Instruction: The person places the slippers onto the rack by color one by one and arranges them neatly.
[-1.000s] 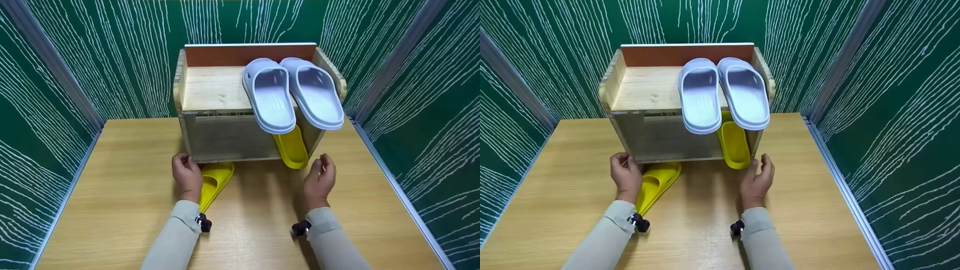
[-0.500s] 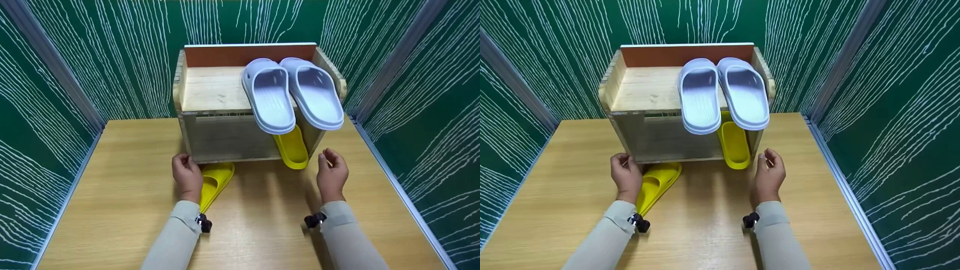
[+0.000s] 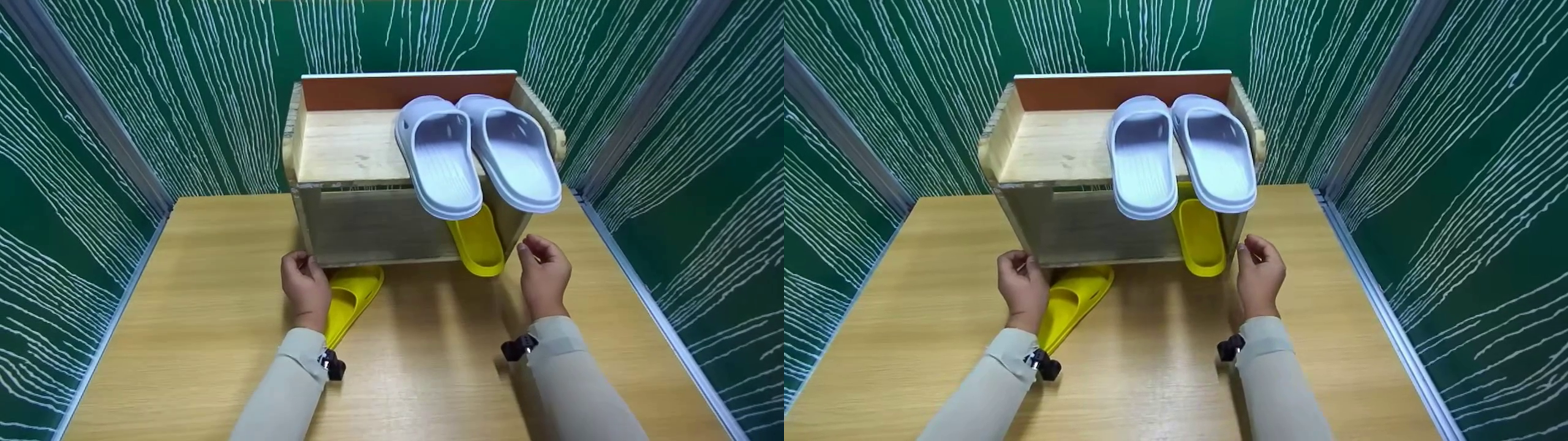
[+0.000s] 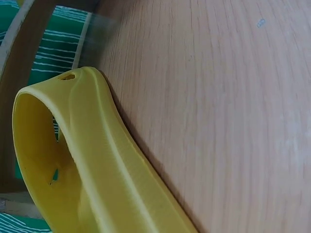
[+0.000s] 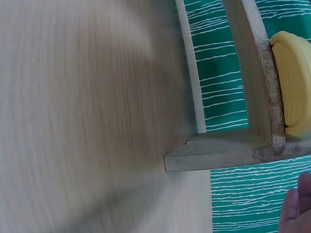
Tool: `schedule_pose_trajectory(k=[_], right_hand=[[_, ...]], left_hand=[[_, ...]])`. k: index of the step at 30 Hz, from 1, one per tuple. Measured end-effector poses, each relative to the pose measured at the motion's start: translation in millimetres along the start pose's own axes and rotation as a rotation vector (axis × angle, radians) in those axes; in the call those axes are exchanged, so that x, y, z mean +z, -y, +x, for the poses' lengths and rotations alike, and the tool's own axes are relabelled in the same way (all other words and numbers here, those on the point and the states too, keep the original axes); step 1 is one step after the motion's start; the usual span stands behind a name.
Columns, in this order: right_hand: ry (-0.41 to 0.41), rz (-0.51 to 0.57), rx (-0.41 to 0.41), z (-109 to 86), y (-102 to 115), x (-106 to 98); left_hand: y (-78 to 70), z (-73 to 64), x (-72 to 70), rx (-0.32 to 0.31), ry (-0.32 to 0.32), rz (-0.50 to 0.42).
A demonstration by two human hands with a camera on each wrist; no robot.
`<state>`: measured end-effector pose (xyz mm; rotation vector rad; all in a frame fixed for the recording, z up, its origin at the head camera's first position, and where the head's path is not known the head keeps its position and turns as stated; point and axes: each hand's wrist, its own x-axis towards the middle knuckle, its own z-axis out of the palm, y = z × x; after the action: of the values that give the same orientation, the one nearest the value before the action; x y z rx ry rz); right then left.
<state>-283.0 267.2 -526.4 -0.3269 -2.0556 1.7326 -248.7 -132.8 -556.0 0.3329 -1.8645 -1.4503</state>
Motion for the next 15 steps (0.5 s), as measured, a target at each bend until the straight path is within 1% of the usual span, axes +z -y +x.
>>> schedule_pose_trajectory(k=[4,8,12,15], right_hand=[[0.023,-0.028,0.007,2.1,3,1],[0.031,-0.04,0.018,3.3,5,3],[0.021,-0.033,0.012,4.8,6,6],[0.011,-0.025,-0.003,5.9,6,9]], left_hand=[[-1.4,-1.0,-3.9,-0.021,0.018,-0.027],[-2.6,-5.1,-8.2,-0.057,0.008,-0.055],[-4.2,-10.9,-13.9,-0.098,-0.011,-0.113],[-6.9,-15.7,-20.0,-0.12,0.001,-0.134]])
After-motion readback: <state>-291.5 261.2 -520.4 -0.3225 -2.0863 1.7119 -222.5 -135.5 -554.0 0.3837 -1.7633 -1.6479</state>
